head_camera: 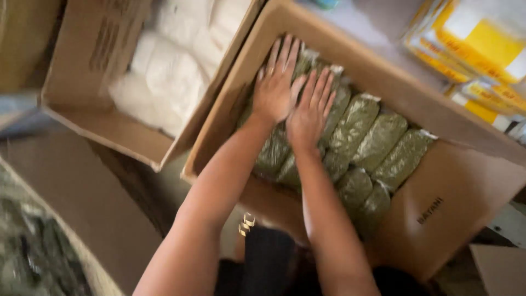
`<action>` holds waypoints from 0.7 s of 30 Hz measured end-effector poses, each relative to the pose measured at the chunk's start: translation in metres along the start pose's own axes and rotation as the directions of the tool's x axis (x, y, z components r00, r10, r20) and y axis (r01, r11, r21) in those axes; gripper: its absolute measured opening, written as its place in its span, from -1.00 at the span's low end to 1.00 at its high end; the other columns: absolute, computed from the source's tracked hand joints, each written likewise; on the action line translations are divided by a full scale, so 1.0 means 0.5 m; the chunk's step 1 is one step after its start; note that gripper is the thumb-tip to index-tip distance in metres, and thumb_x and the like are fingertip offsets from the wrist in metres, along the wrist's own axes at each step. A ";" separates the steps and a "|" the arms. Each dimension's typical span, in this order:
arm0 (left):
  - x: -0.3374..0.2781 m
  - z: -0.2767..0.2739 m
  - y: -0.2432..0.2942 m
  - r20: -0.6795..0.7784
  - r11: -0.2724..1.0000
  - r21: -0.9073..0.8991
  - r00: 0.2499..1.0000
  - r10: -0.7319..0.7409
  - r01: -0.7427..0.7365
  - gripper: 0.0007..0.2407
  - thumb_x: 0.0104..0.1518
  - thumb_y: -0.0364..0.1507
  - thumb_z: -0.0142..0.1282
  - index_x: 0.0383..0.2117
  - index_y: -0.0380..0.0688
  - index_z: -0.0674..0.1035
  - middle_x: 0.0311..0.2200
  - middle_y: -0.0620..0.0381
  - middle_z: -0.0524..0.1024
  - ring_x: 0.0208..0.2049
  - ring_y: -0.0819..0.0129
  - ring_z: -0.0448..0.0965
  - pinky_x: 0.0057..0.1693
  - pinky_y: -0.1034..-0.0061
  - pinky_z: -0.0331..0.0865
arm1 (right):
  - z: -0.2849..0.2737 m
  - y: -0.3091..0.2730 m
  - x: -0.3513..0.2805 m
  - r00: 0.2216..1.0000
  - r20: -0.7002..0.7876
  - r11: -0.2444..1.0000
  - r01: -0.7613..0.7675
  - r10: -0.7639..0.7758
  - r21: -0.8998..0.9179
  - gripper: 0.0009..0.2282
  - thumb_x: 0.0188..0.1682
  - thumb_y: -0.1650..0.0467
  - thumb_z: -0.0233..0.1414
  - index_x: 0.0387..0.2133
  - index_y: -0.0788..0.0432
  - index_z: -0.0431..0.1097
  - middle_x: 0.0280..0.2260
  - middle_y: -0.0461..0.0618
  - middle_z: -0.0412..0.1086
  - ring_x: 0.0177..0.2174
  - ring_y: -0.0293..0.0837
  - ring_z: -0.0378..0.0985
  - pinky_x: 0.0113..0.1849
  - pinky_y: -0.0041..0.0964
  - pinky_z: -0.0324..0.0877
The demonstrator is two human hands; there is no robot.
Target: Sort and pack various produce items into cardboard boxes.
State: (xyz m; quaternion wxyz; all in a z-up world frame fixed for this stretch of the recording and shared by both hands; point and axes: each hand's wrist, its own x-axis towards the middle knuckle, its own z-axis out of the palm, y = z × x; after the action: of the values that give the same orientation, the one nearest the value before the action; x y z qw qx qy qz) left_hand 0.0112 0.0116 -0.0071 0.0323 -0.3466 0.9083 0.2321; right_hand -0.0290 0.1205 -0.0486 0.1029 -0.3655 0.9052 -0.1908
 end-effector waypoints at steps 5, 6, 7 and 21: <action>-0.001 0.008 -0.002 -0.064 0.998 -0.059 0.998 0.005 -0.009 -0.37 0.39 0.02 -0.33 0.48 0.11 -0.21 0.52 0.20 -0.37 0.53 0.16 -0.32 0.49 -0.05 -0.20 | -0.092 0.009 -0.002 0.995 0.010 0.994 0.098 -0.099 0.044 -0.35 0.12 0.48 -0.14 0.49 0.21 -0.24 0.49 0.17 -0.38 0.44 0.06 -0.42 0.39 0.07 -0.39; -0.019 -0.007 0.006 -0.080 0.995 -0.096 0.997 -0.014 0.006 -0.36 0.39 0.04 -0.34 0.48 0.09 -0.20 0.52 0.17 -0.36 0.52 0.14 -0.31 0.49 -0.06 -0.22 | -0.112 0.009 -0.013 0.996 0.021 0.989 0.085 -0.088 0.118 -0.33 0.05 0.51 -0.12 0.48 0.20 -0.20 0.48 0.18 -0.32 0.43 0.08 -0.36 0.39 0.07 -0.32; -0.061 -0.054 0.023 -0.095 0.996 -0.093 0.995 -0.011 0.002 -0.36 0.39 0.04 -0.34 0.48 0.09 -0.20 0.52 0.17 -0.36 0.52 0.14 -0.31 0.49 -0.06 -0.22 | -0.116 0.015 -0.015 0.995 0.009 0.988 0.096 -0.097 0.119 -0.33 0.05 0.51 -0.12 0.48 0.20 -0.20 0.48 0.18 -0.32 0.43 0.08 -0.36 0.39 0.07 -0.32; -1.144 -0.342 -0.169 -0.443 0.849 -0.509 0.802 -0.400 0.142 -0.76 0.22 -0.54 0.11 0.01 -0.12 0.58 -0.02 0.02 0.57 0.07 0.16 0.56 0.20 0.33 0.41 | -0.565 -0.061 -0.117 0.875 0.454 0.494 -0.324 -0.168 0.807 -0.58 0.24 0.34 -0.09 0.33 0.22 0.11 0.24 0.15 0.28 0.15 0.06 0.39 0.17 -0.09 0.37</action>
State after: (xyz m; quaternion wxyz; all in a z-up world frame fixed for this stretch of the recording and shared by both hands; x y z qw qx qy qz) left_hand 0.5166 0.2322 0.2371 -0.2692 -0.5246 0.7400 0.3234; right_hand -0.0605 0.2178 0.2230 0.4995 -0.2555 0.6465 -0.5170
